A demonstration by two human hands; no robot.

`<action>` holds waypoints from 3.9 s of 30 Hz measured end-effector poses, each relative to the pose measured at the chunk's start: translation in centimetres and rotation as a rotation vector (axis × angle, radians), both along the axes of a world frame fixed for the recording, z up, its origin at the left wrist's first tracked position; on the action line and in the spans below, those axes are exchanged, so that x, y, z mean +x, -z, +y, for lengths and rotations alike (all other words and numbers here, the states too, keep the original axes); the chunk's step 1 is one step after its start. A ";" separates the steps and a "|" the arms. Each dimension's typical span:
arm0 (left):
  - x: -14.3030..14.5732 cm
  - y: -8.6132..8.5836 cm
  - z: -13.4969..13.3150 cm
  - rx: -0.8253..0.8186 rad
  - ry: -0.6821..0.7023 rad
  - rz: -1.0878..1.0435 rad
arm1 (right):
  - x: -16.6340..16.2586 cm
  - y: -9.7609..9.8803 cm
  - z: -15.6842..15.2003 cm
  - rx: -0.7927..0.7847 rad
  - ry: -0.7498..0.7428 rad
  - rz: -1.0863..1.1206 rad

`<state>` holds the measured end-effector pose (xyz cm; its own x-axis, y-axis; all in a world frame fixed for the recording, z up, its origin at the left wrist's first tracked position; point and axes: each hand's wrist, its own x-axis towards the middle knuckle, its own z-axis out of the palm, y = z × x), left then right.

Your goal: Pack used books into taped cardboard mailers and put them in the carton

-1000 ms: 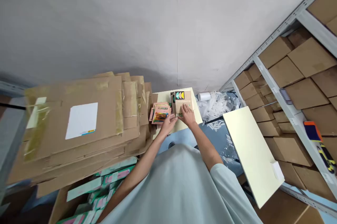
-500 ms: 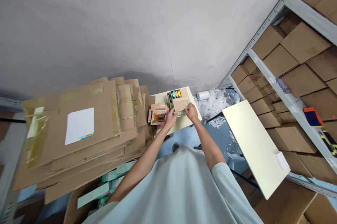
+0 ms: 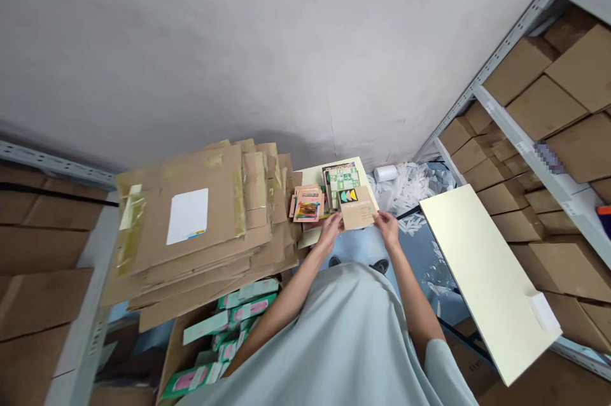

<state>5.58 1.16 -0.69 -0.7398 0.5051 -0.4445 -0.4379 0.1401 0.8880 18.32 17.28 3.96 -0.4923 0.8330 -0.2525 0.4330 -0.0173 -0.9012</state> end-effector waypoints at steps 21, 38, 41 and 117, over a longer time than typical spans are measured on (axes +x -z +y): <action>16.9 -14.7 21.7 0.219 0.930 0.061 | 29.3 -10.2 6.9 -0.069 0.673 0.413; 30.9 -14.2 37.9 0.153 1.077 0.074 | 43.5 -9.5 19.8 -0.120 0.753 0.399; 30.2 -14.8 40.0 0.172 1.127 0.083 | 43.0 -9.9 21.0 -0.077 0.768 0.377; 31.6 -20.3 48.5 0.153 1.232 -0.019 | 37.8 -15.3 27.8 -0.067 0.899 0.580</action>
<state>37.14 49.71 19.63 0.2700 0.9063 -0.3251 -0.1010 0.3624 0.9265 56.10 45.03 19.29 0.2356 0.9428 -0.2359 -0.2571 -0.1736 -0.9507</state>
